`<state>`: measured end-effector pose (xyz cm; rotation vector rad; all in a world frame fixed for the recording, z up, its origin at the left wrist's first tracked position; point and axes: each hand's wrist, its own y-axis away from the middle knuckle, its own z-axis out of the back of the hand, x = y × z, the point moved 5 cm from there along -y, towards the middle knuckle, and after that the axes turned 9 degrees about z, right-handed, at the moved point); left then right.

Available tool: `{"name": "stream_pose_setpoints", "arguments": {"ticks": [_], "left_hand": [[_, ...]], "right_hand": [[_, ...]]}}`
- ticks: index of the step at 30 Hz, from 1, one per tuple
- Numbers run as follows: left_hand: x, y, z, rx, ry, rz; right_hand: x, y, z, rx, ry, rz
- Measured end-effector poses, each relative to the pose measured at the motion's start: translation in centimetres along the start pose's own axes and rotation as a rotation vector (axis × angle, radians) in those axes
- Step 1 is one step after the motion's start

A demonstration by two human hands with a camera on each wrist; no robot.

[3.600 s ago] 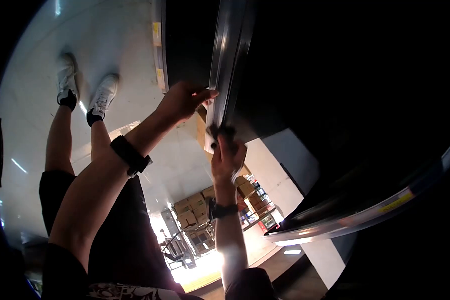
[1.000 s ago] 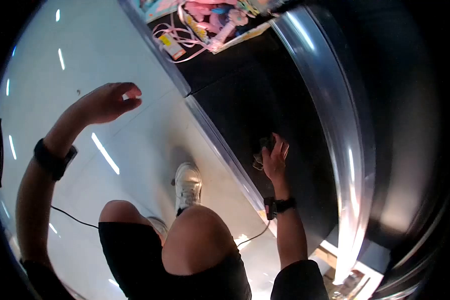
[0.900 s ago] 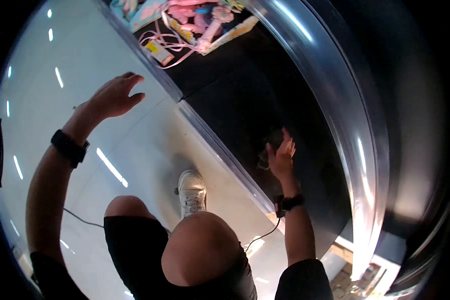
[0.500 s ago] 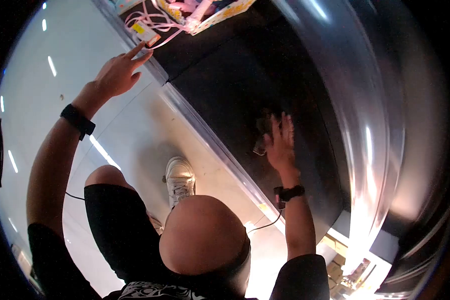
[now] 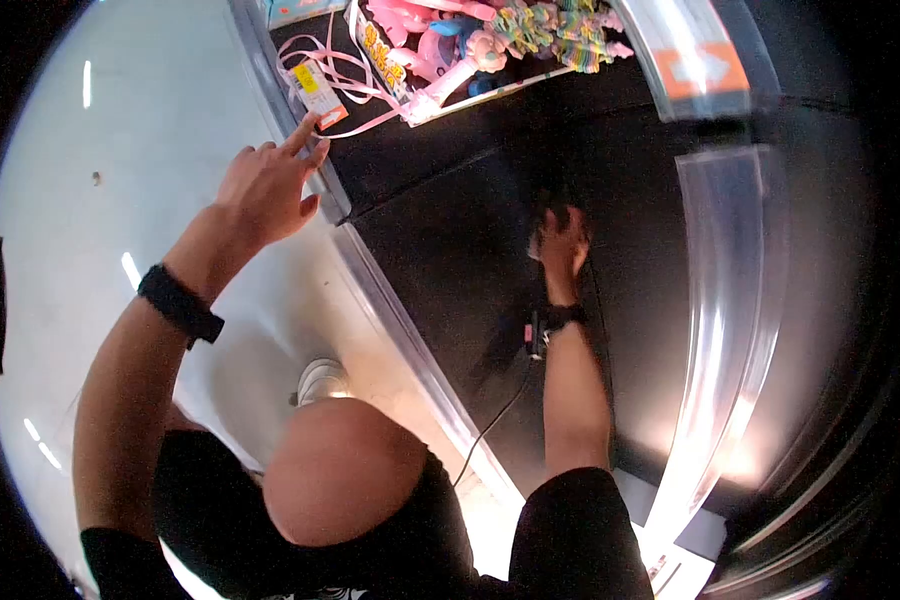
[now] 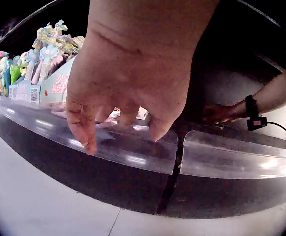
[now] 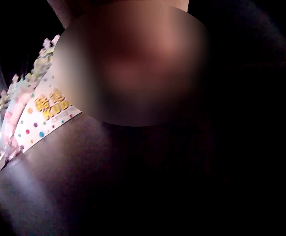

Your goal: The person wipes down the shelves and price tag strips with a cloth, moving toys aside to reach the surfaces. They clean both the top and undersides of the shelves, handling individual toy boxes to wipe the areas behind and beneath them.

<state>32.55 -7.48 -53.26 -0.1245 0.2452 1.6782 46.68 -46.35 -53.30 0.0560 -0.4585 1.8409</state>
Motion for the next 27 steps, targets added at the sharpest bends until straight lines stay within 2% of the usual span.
{"name": "stream_pose_setpoints", "arguments": {"ticks": [2, 3, 5, 8, 10, 12, 14, 17, 18, 19, 20, 21, 22, 23, 24, 27], "left_hand": [[-0.3, 0.6, 0.2, -0.002, 0.015, 0.041], [-0.3, 0.8, 0.4, -0.006, 0.018, 0.041], [0.2, 0.5, 0.3, -0.017, 0.02, 0.043], [1.3, 0.4, 0.0, -0.038, 0.052, 0.014], [1.8, 0.7, -0.2, -0.105, 0.032, -0.115], [1.7, 0.5, -0.3, -0.07, 0.07, -0.089], [1.7, 0.7, -0.7, -0.039, 0.106, -0.063], [1.5, 0.7, -1.0, -0.049, 0.158, -0.044], [1.6, 0.8, -0.8, -0.054, 0.146, -0.035], [1.6, 0.8, -0.7, -0.057, 0.136, -0.026], [1.4, 0.8, -0.6, -0.062, 0.136, -0.032], [1.3, 0.8, -0.6, -0.051, 0.134, -0.021], [1.4, 0.8, -0.7, -0.038, 0.132, -0.009], [1.5, 0.9, -0.7, -0.041, 0.132, -0.013], [1.5, 0.9, -0.6, -0.059, 0.129, -0.018], [1.3, 0.9, -0.6, -0.057, 0.113, -0.026]], "right_hand": [[3.0, -3.5, -2.0, 0.031, 0.147, 0.193], [3.3, -5.2, -2.6, 0.022, 0.152, 0.196], [4.7, -8.0, -4.4, 0.082, 0.053, 0.453], [3.6, -11.7, -4.6, 0.105, 0.015, 0.346], [3.4, -13.5, -5.3, 0.074, 0.124, 0.348], [3.9, -14.8, -6.5, 0.054, 0.228, 0.346], [4.5, -15.4, -7.1, -0.087, 0.249, 0.085], [6.8, -14.6, -7.4, 0.002, 0.22, 0.091], [7.4, -13.9, -7.7, -0.054, 0.194, 0.215], [7.1, -12.5, -7.9, -0.049, 0.118, 0.195], [9.7, -10.3, -6.9, 0.022, -0.011, 0.242], [10.7, -7.7, -6.8, -0.016, 0.124, 0.26], [12.6, -5.3, -6.6, 0.012, 0.13, 0.346], [16.0, -3.1, -5.7, 0.125, -0.034, 0.465], [18.5, -1.3, -5.1, 0.095, -0.174, 0.691], [19.3, -1.2, -5.9, 0.157, -0.244, 0.814]]}}
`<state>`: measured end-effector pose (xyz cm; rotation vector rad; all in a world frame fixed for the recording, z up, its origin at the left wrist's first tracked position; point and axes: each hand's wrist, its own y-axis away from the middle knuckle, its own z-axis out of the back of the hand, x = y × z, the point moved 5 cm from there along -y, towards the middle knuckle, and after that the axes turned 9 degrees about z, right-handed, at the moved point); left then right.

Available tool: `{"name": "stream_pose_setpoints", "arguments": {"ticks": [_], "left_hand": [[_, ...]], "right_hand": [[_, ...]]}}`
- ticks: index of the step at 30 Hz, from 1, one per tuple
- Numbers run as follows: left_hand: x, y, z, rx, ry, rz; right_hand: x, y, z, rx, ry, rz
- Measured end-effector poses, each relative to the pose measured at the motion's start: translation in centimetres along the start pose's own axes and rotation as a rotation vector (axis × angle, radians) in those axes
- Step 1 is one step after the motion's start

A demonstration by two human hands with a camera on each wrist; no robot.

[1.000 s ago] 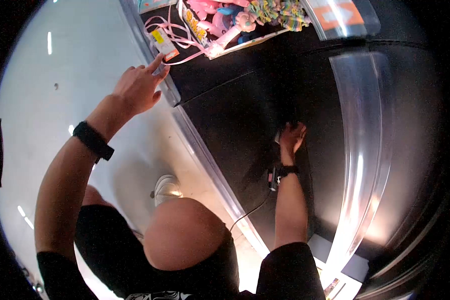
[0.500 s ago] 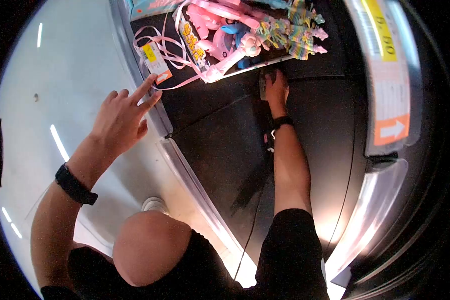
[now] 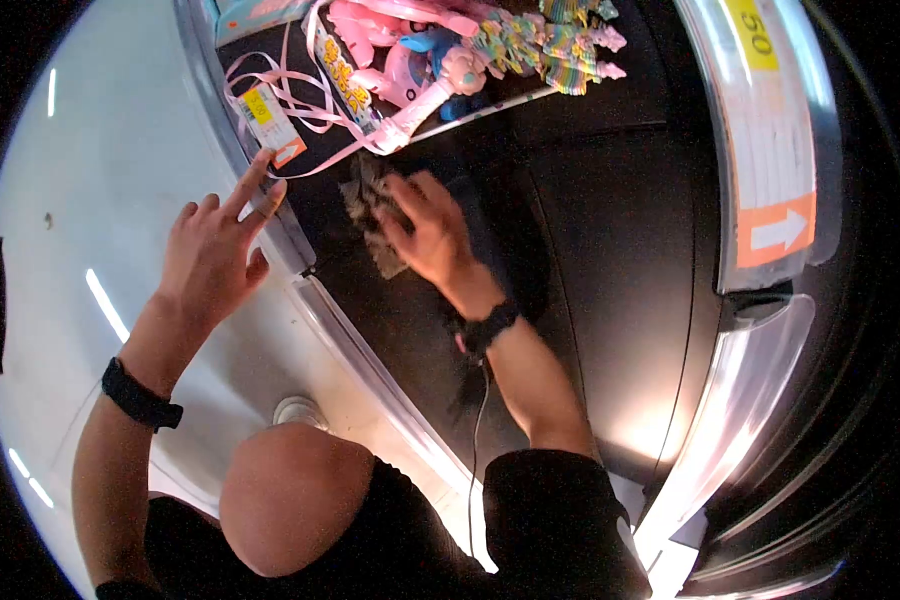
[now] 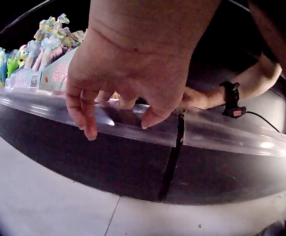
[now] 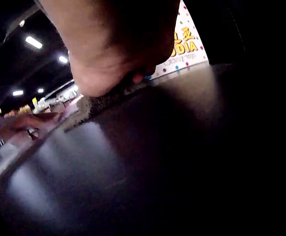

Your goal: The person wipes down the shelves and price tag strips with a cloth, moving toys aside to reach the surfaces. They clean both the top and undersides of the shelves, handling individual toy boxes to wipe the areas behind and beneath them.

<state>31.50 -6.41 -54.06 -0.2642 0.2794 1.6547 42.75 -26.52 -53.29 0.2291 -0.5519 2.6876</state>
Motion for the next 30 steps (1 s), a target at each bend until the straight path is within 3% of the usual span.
{"name": "stream_pose_setpoints", "arguments": {"ticks": [2, 8, 10, 11, 12, 14, 15, 17, 20, 22, 26, 27, 29, 30], "left_hand": [[-0.1, 0.1, 0.1, 0.011, -0.021, 0.014], [-0.1, 0.1, -0.1, 0.047, 0.01, 0.052], [0.0, 0.3, -0.3, -0.053, 0.012, 0.024], [0.6, 0.5, -0.5, -0.05, 0.007, 0.045], [0.5, 0.5, -0.5, -0.047, 0.016, 0.046], [0.6, 0.4, -0.4, -0.044, 0.024, 0.063], [0.6, 0.4, -0.5, -0.018, 0.05, 0.06], [0.6, 0.3, -0.4, 0.001, 0.073, 0.063], [0.4, 0.4, -0.6, 0.012, 0.056, 0.069], [0.4, 0.3, -0.4, -0.029, 0.066, 0.056], [0.3, 0.2, -0.7, -0.052, 0.109, 0.075], [0.5, 0.1, -0.7, -0.05, 0.116, 0.076], [0.6, 0.5, -1.3, -0.027, 0.131, 0.078], [0.8, 0.7, -1.5, -0.064, 0.125, 0.062]], "right_hand": [[-2.7, -0.6, 1.0, -0.011, 0.06, 0.017], [-10.8, 0.7, 2.9, -0.008, 0.274, -0.334], [-14.4, 0.9, 3.5, 0.013, 0.438, -0.384], [-18.0, 0.4, 4.0, 0.078, 0.533, -0.496], [-18.5, -0.1, 4.6, 0.08, 0.441, -0.628], [-20.6, -0.5, 4.7, 0.153, 0.505, -0.693], [-20.8, -0.4, 4.5, 0.161, 0.499, -0.684], [-20.3, -0.9, 4.7, 0.264, 0.761, -0.549], [-19.2, -0.6, 5.0, 0.268, 0.744, -0.513], [-19.8, 1.0, 4.7, 0.329, 0.689, -0.592], [-15.3, 5.5, 7.0, 0.35, 0.513, -0.992], [-15.3, 5.7, 7.1, 0.344, 0.524, -0.987], [-15.1, 7.2, 6.8, 0.125, 0.47, -0.862], [-16.0, 7.4, 6.2, 0.143, 0.469, -0.858]]}}
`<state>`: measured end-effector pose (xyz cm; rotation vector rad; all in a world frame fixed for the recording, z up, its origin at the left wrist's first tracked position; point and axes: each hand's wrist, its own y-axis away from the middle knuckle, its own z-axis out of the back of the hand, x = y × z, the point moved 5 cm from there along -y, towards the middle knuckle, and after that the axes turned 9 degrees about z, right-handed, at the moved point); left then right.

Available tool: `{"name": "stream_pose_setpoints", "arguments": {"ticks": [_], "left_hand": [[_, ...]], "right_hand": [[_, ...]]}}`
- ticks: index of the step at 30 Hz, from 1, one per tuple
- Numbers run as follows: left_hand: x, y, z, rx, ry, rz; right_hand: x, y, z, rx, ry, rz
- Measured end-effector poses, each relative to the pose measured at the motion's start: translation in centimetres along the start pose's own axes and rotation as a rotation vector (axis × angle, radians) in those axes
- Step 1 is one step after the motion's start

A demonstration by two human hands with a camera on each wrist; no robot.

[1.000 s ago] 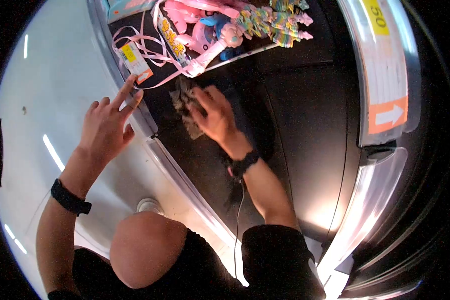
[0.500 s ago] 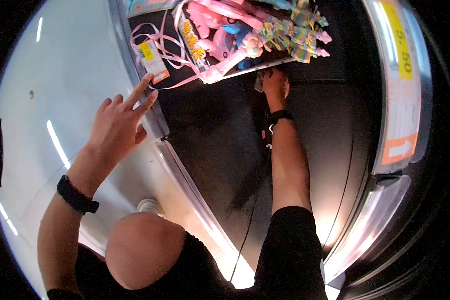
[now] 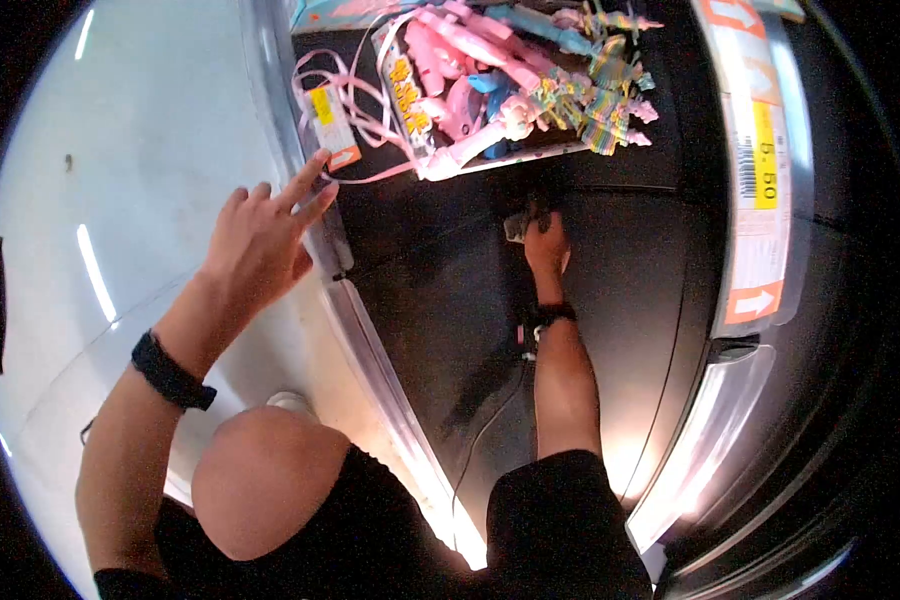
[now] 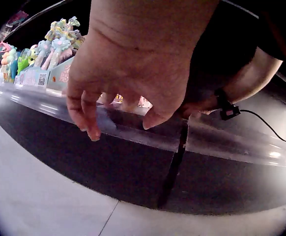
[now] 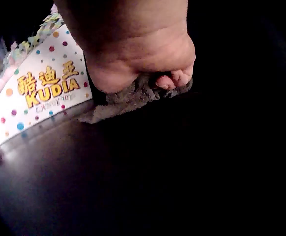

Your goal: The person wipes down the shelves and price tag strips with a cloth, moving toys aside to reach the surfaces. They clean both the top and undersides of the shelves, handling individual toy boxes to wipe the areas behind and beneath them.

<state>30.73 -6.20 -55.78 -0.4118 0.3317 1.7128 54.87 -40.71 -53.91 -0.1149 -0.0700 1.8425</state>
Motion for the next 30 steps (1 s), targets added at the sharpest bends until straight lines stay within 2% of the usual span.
{"name": "stream_pose_setpoints", "arguments": {"ticks": [2, 3, 4, 5, 6, 8, 10, 12, 14, 15, 16, 18, 19, 21, 22, 24, 27, 28, 30], "left_hand": [[0.4, 0.2, -0.1, -0.027, -0.016, -0.013], [0.4, 0.2, -0.2, -0.053, -0.01, -0.016], [0.0, -0.3, -0.1, -0.084, 0.004, -0.024], [0.2, 0.0, -0.3, -0.055, -0.015, -0.029], [0.0, -0.2, -0.3, -0.052, -0.016, -0.03], [-0.1, -0.1, -0.1, -0.049, -0.026, -0.032], [-0.4, -0.3, 0.0, -0.048, -0.063, -0.024], [-0.5, -0.2, 0.3, -0.03, -0.071, -0.018], [-0.5, -0.5, 0.4, -0.012, -0.085, -0.02], [-0.5, -0.8, 0.4, -0.039, -0.075, -0.026], [-0.4, 0.0, 0.1, -0.054, -0.076, -0.034], [-0.5, 0.4, 0.3, -0.062, -0.082, -0.039], [-0.7, 0.2, 0.5, -0.026, -0.097, -0.022], [-0.6, -0.1, 0.4, 0.024, -0.107, -0.014], [-1.2, 0.3, 0.0, -0.015, -0.133, -0.029], [-0.4, 0.0, 0.2, -0.028, -0.133, -0.065], [0.9, -0.7, 0.3, -0.021, -0.157, -0.045], [1.3, -0.7, 0.3, -0.02, -0.158, -0.055], [0.4, -0.5, -0.5, -0.01, -0.13, -0.036]], "right_hand": [[0.2, -2.9, -1.6, -0.072, -0.226, 0.009], [2.0, -3.2, -1.7, -0.064, -0.234, 0.007], [5.4, -3.9, 0.0, -0.055, -0.292, 0.095], [8.4, -2.6, -0.3, -0.032, -0.373, 0.163], [10.0, -1.7, -0.5, -0.086, -0.258, 0.18], [12.6, 1.0, -0.2, -0.051, -0.262, 0.144], [16.0, 5.0, 0.3, -0.011, -0.212, 0.227], [18.1, 6.5, 1.1, 0.082, -0.328, 0.318], [22.6, 8.9, 3.6, -0.106, -0.258, 0.874], [23.6, 8.4, 4.3, -0.104, -0.108, 0.962], [23.8, 7.0, 4.0, -0.233, -0.035, 0.942], [23.6, 6.8, 2.9, -0.279, -0.092, 0.909], [23.9, 6.9, 1.8, -0.318, -0.234, 0.85], [25.0, 6.9, 1.5, -0.266, -0.311, 0.868], [25.1, 7.4, 1.2, -0.252, -0.38, 0.903], [25.4, 8.0, 1.8, -0.231, -0.338, 0.863], [25.2, 8.6, 1.6, -0.148, -0.689, 0.846], [24.7, 10.8, 1.7, -0.102, -0.599, 0.983], [22.4, 12.7, 1.5, 0.007, -0.476, 0.973]]}}
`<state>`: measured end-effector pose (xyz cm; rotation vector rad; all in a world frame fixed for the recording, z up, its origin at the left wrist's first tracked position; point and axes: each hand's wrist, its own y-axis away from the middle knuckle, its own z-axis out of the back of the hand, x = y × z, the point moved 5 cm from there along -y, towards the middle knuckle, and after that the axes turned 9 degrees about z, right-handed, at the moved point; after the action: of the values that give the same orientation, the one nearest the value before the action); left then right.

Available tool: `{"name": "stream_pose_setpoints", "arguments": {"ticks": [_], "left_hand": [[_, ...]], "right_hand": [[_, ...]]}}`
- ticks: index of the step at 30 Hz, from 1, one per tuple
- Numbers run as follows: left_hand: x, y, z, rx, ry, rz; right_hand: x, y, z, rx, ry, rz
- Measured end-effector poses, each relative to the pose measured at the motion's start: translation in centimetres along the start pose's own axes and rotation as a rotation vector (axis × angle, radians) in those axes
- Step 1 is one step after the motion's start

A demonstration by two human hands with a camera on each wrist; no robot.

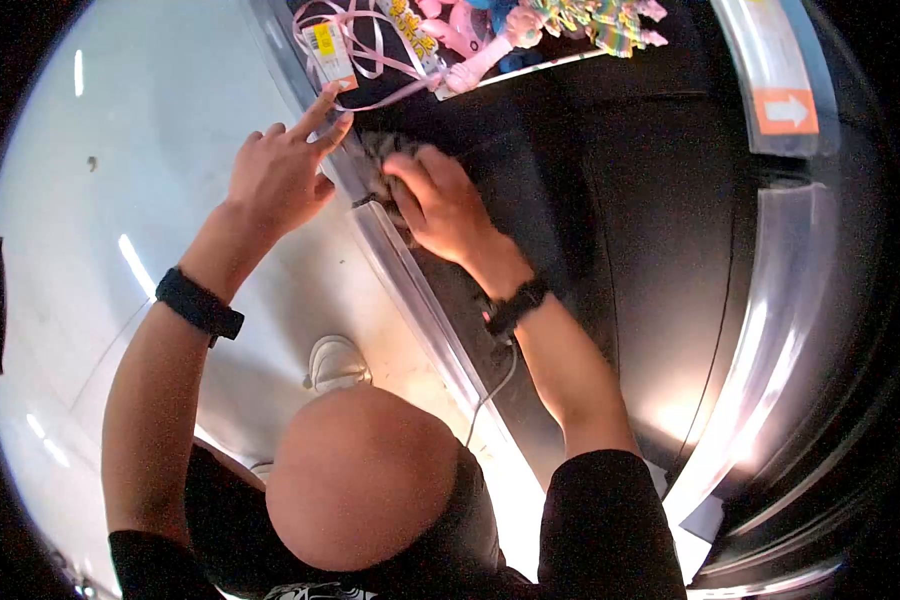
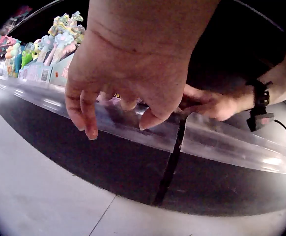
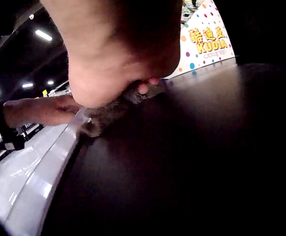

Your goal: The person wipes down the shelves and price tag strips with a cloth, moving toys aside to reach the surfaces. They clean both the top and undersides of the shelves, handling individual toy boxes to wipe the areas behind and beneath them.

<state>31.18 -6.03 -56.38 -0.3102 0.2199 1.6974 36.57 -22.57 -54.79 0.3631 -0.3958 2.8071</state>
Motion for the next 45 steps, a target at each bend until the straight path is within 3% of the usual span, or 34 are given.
{"name": "stream_pose_setpoints", "arguments": {"ticks": [6, 7, 9, 10, 14, 16, 18, 20, 22, 24, 25, 27, 29, 30, 31, 32, 34, 36, 37, 39, 41, 42, 44, 45], "left_hand": [[-0.3, 0.1, 0.1, 0.01, -0.091, -0.003], [-0.1, 0.0, 0.0, 0.012, -0.097, 0.003], [-0.1, -0.2, -0.2, -0.005, -0.092, -0.014], [-0.1, -0.2, -0.2, -0.026, -0.088, -0.025], [-0.4, -0.4, -0.6, -0.06, -0.135, -0.024], [-0.3, -0.3, -0.8, -0.155, -0.11, -0.049], [-0.3, -0.5, -0.3, -0.12, -0.134, -0.049], [-0.5, -0.6, -0.1, -0.067, -0.079, -0.085], [-0.7, -0.7, 0.3, -0.056, -0.066, -0.09], [-1.1, -1.0, 0.7, -0.038, -0.128, -0.046], [-0.8, -1.3, 0.4, -0.057, -0.126, -0.073], [-1.3, -1.6, 0.6, -0.06, -0.114, -0.058], [-1.2, -1.3, 0.6, -0.064, -0.107, -0.024], [-1.2, -1.1, 0.6, -0.069, -0.126, -0.03], [-1.2, -1.0, 0.7, -0.077, -0.146, -0.039], [-1.3, -0.9, 0.8, -0.076, -0.143, -0.054], [-0.1, -0.1, 1.8, -0.034, -0.149, -0.023], [-0.1, -0.5, 2.3, -0.031, -0.186, -0.03], [0.1, -1.0, 2.4, -0.007, -0.183, -0.032], [-0.7, -1.9, 2.3, 0.02, -0.174, -0.061], [-0.1, -1.7, 2.5, 0.018, -0.182, -0.013], [0.2, -1.0, 2.8, 0.023, -0.18, -0.002], [-0.2, -0.7, 3.8, -0.048, -0.113, -0.041], [-0.3, -1.1, 3.7, -0.049, -0.113, -0.053]], "right_hand": [[4.9, 14.6, 3.5, 0.395, -0.077, -0.364], [5.9, 18.8, 4.0, 0.531, -0.074, -0.434], [8.7, 26.2, 5.7, 0.516, -0.057, -0.469], [9.3, 31.9, 5.5, 0.619, -0.005, -0.574], [7.1, 30.4, 4.6, 0.759, 0.033, -0.561], [4.8, 21.5, 4.1, 0.498, 0.056, -0.459], [1.5, 14.1, 2.7, 0.253, 0.085, -0.219], [-2.4, 9.5, 2.4, 0.218, 0.145, -0.185], [-8.6, 12.1, 5.0, -0.05, 0.055, -0.6], [-14.0, 18.2, 7.3, -0.271, -0.213, -1.082], [-14.2, 18.8, 6.8, -0.281, -0.207, -1.081], [-12.3, 19.1, 6.1, -0.174, 0.209, -0.994], [-1.2, 11.7, 4.5, 0.278, 0.228, -0.685], [2.8, 9.1, 3.5, 0.477, 0.086, -0.433], [3.6, 12.4, 0.7, 0.25, 0.17, -0.168], [2.9, 13.0, 1.3, 0.22, 0.076, -0.166], [-1.7, 13.4, 3.9, 0.373, 0.187, -0.42], [-8.8, 18.5, 8.0, -0.149, 0.126, -1.072], [-10.1, 19.0, 8.8, -0.157, 0.131, -1.071], [-10.3, 20.0, 10.4, -0.119, 0.202, -1.265], [-3.6, 17.0, 7.0, 0.11, 0.189, -0.846], [1.3, 14.0, 5.6, 0.524, 0.127, -0.64], [3.5, 16.8, 4.8, 0.431, 0.134, -0.205], [-1.0, 19.9, 5.1, 0.427, 0.022, -0.526]]}}
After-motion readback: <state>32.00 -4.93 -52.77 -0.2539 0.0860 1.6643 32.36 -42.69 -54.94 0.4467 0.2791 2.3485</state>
